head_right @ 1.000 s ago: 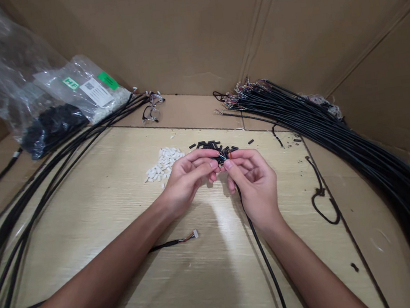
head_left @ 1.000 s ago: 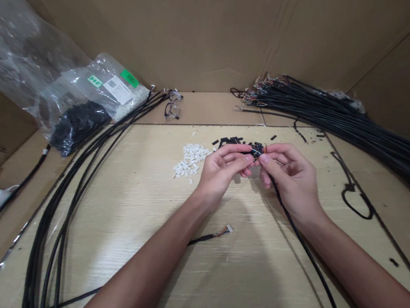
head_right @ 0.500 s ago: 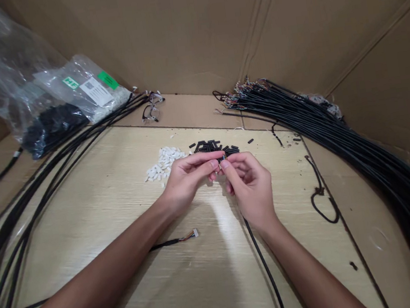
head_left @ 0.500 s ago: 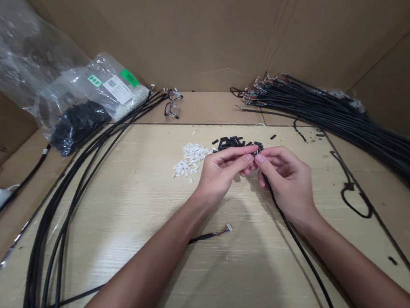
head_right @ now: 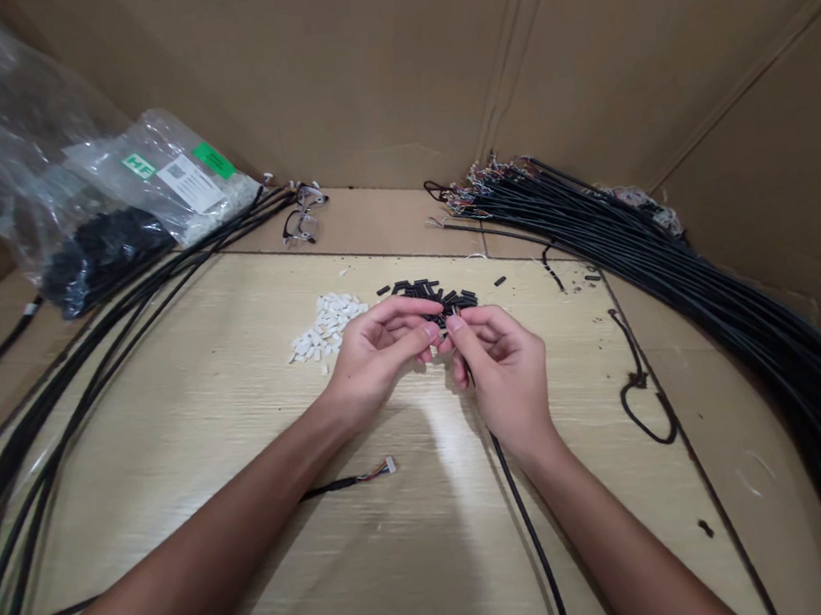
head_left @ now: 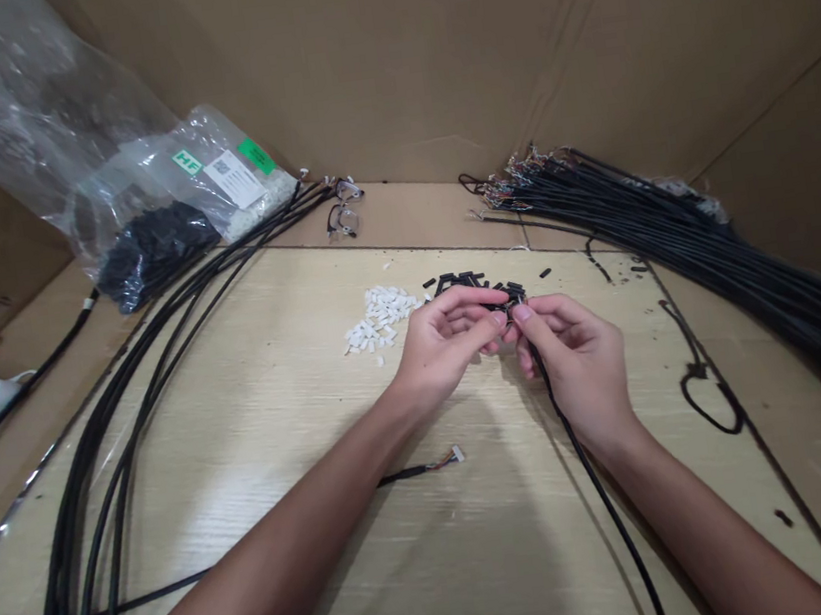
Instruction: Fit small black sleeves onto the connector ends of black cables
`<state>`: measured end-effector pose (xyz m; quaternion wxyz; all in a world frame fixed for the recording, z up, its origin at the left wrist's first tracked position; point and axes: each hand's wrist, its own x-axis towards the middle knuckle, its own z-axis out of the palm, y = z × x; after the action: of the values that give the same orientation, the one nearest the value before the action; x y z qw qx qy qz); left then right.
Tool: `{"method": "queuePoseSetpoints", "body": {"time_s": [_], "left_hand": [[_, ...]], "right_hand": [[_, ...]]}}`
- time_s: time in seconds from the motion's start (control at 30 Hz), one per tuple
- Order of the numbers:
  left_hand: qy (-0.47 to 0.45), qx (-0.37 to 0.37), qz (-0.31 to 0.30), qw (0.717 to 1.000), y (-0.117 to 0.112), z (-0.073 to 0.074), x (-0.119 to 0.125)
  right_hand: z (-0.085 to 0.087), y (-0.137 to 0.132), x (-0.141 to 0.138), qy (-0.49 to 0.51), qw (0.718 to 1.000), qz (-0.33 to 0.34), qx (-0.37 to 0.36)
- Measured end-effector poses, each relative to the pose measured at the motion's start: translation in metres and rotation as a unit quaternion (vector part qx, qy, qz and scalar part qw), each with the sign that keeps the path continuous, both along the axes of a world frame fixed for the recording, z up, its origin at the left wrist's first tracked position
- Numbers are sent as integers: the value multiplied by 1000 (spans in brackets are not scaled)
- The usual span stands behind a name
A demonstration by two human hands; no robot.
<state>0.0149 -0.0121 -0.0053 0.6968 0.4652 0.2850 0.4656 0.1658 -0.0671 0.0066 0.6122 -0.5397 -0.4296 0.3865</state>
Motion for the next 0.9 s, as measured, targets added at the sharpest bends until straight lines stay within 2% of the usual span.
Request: {"method": "queuePoseSetpoints", "body": {"time_s": [0.37,0.5,0.8,0.9], "left_hand": [[18,47,9,999,-2,-4,3],[20,43,13,999,-1,-8,5],[34,28,27,999,-1,-9,6],[44,43,34,998,-3,-8,6]], "right_hand": [[-2,-1,0,-23,1000,-12,16],[-1,0,1,-27,999,-13,22],[-1,3,2,71,997,34,-4],[-2,2,2,49,998,27,15]]}}
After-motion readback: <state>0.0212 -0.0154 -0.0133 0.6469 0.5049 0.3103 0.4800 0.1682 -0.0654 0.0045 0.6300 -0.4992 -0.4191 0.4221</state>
